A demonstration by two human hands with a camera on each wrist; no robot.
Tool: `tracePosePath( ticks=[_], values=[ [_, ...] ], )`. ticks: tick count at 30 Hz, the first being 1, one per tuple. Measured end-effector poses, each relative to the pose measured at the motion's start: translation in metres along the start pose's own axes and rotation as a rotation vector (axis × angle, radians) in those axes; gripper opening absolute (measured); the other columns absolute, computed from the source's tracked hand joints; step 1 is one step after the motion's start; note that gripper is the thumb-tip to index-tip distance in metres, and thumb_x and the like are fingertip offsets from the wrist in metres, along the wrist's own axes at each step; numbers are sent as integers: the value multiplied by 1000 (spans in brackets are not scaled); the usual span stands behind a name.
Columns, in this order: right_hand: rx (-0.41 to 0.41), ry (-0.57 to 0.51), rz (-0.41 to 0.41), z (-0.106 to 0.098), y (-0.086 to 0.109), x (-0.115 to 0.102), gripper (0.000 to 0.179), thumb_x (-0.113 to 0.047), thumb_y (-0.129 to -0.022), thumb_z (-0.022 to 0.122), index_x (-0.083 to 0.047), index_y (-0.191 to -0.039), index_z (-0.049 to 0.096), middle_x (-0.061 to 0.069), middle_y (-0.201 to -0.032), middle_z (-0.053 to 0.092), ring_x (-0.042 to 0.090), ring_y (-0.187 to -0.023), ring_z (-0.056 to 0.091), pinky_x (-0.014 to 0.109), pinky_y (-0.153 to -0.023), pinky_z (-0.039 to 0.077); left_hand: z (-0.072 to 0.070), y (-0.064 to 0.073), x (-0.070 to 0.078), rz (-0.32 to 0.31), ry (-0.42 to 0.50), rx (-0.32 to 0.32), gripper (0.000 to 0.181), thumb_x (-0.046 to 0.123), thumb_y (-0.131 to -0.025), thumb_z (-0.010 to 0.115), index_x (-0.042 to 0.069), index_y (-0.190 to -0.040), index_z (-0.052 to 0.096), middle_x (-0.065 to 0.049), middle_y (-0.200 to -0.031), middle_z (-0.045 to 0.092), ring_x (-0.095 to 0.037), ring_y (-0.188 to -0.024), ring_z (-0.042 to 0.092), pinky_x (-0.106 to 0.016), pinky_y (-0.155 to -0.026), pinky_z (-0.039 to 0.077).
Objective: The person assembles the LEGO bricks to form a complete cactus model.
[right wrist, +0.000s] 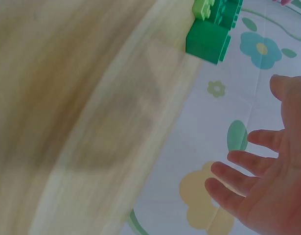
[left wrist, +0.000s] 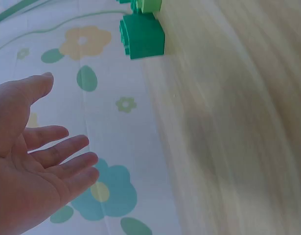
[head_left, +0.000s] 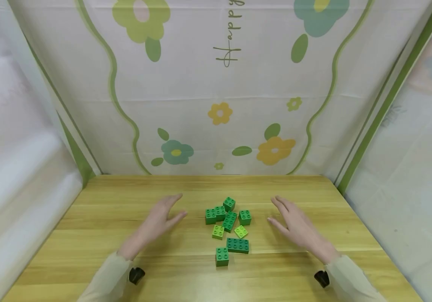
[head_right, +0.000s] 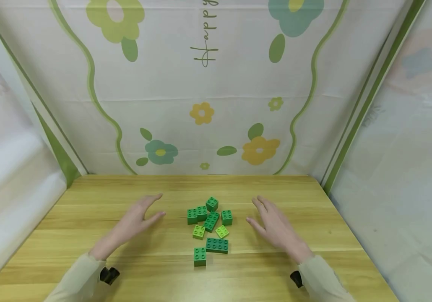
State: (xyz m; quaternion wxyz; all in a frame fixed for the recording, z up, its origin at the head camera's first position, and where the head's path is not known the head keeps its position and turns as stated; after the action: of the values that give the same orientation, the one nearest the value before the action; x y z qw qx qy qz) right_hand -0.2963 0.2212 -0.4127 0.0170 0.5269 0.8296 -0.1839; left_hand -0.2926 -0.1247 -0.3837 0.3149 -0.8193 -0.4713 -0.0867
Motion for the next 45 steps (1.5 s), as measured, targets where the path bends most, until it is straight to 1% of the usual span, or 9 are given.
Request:
tracePosePath(
  ticks=[2, 9, 15, 18, 23, 31, 37, 41, 45],
  values=[
    [17, 0, -15, 0, 3, -3, 67, -46, -99, 55, -2, -148, 40, 20, -152, 43, 41, -137, 45, 60, -111, 41, 2, 2, 3, 10, 3, -2, 57, 22, -90, 72, -8, -135, 53, -27, -132, 61, -43, -120, 60, -56, -103, 50],
    [58, -52, -38, 0, 12, -15, 60, -39, -97, 62, -1, -142, 47, 19, -142, 53, 36, -129, 54, 55, -107, 48, 11, 12, 11, -32, 67, -49, 51, 21, -88, 74, -5, -130, 58, -23, -128, 65, -39, -118, 62, -54, -102, 52],
    [101, -104, -86, 2, 19, -29, 52, -32, -95, 67, -3, -136, 53, 13, -134, 59, 30, -120, 61, 48, -100, 54, 20, 22, 20, -8, 115, -90, 48, 22, -85, 76, -2, -125, 63, -18, -124, 69, -35, -114, 65, -52, -99, 54],
    [111, -125, -112, 5, 22, -36, 49, -28, -93, 69, -5, -133, 55, 10, -129, 61, 25, -116, 63, 44, -95, 57, 28, 28, 21, -22, 173, -130, 48, 25, -87, 75, -1, -125, 63, -17, -124, 69, -34, -114, 65, -49, -97, 56],
    [110, -207, -160, 9, 25, -49, 44, -21, -91, 72, -6, -130, 58, 8, -121, 64, 22, -106, 65, 34, -85, 61, 41, 35, 22, -78, 269, -202, 48, 26, -88, 74, 0, -126, 62, -17, -124, 68, -33, -114, 65, -45, -94, 57],
    [24, -406, -178, 21, 27, -64, 31, -20, -95, 66, -4, -122, 62, 12, -117, 67, 27, -103, 67, 36, -85, 62, 57, 43, 31, -105, 377, -256, 47, 23, -87, 75, -4, -123, 63, -20, -122, 68, -34, -111, 66, -45, -96, 56],
    [-40, -564, -187, 29, 26, -70, 26, -11, -94, 66, 2, -117, 63, 17, -112, 68, 31, -99, 68, 38, -83, 62, 73, 48, 38, -128, 475, -309, 46, 23, -87, 75, -4, -122, 63, -22, -122, 68, -35, -112, 66, -47, -98, 55],
    [-74, -605, -176, 35, 26, -71, 27, -8, -93, 67, 2, -117, 63, 17, -112, 67, 31, -100, 68, 36, -84, 62, 80, 50, 44, -132, 502, -325, 45, 23, -86, 76, -4, -120, 64, -21, -120, 69, -35, -110, 67, -46, -96, 56],
    [-114, -629, -142, 43, 26, -68, 29, -11, -93, 68, 1, -118, 62, 17, -114, 67, 30, -102, 68, 35, -85, 62, 86, 51, 46, -134, 509, -333, 46, 23, -86, 77, -3, -120, 64, -20, -120, 69, -35, -109, 67, -45, -95, 57]
  ],
)
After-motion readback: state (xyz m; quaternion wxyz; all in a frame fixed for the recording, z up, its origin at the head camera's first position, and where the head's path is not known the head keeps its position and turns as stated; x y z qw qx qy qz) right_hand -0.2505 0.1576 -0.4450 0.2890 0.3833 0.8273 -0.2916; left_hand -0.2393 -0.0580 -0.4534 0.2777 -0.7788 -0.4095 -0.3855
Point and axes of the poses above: each hand's wrist, its own y-axis away from the middle knuckle, its own z-axis out of the palm, x = y × z, the point moved 10 cm from there along -y, towards the middle knuckle
